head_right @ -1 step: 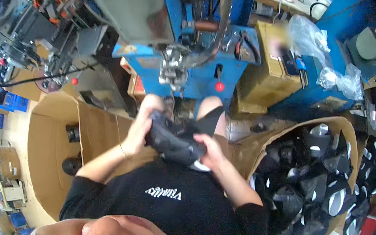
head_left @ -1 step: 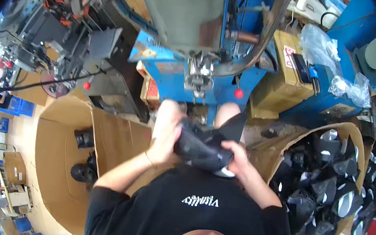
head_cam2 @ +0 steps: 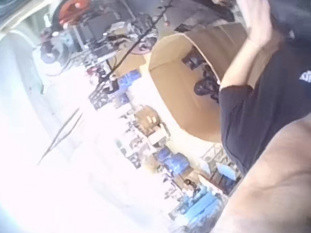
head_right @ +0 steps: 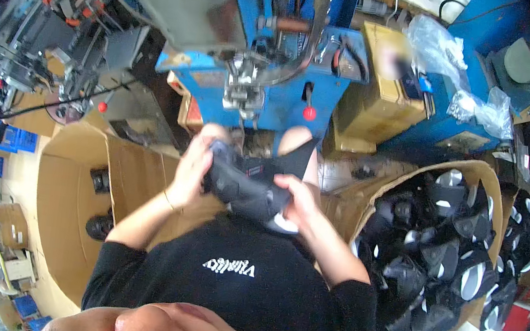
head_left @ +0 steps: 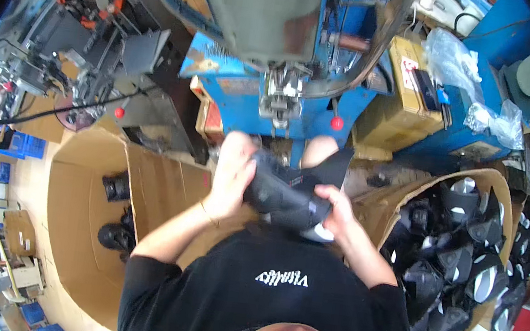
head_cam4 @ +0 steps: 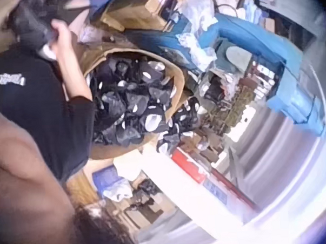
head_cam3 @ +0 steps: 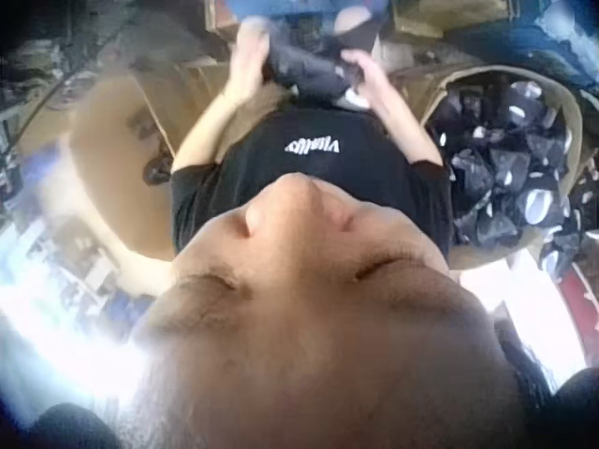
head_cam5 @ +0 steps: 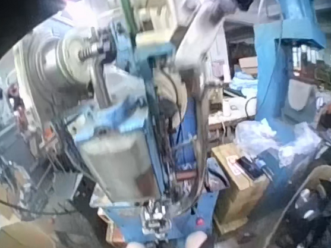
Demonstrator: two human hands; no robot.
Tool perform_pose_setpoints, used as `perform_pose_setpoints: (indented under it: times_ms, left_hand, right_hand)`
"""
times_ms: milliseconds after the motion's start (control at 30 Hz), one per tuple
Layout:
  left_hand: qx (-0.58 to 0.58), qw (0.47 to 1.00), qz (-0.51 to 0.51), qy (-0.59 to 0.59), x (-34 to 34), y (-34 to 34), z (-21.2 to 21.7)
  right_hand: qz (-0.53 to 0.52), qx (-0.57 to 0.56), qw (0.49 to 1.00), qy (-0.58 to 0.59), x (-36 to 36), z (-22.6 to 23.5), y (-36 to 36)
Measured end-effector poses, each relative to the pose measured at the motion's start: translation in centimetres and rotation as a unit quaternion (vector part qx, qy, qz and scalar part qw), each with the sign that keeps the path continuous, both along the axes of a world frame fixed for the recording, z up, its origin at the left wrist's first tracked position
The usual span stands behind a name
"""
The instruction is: The person attaches hardware to shoe uppers using a riveting machine and inspects a bag of metal fasteners by hand.
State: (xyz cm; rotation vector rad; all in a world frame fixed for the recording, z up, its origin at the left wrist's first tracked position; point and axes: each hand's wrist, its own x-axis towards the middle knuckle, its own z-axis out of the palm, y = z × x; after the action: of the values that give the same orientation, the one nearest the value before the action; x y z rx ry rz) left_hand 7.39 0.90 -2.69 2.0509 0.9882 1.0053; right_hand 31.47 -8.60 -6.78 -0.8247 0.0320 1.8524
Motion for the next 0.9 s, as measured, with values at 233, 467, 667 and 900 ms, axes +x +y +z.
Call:
perform_pose_setpoints:
  times_ms: [233, 467, 667, 900]
  left_hand:
    - [-0.165, 0.95, 0.055, -0.259, 4.8, 5.9, 2.5]
    - [-0.239, 0.925, 0.073, -0.286, 5.9, 10.6, 0.0]
    - [-0.202, 0.952, 0.124, -0.195, 6.6, 9.7, 0.9]
    - [-0.242, 0.937, 0.134, -0.212, 6.9, 9.4, -0.4]
  right_hand:
    - [-0.11, 0.067, 0.978, -0.163, 1.5, 5.9, 6.4]
    - [-0.074, 0.052, 0.977, -0.191, 2.1, 5.6, 9.3]
    - [-0.107, 0.014, 0.979, -0.172, 1.9, 3.6, 8.5]
    - [-0.048, 0.05, 0.986, -0.148, 1.2, 4.6, 6.9]
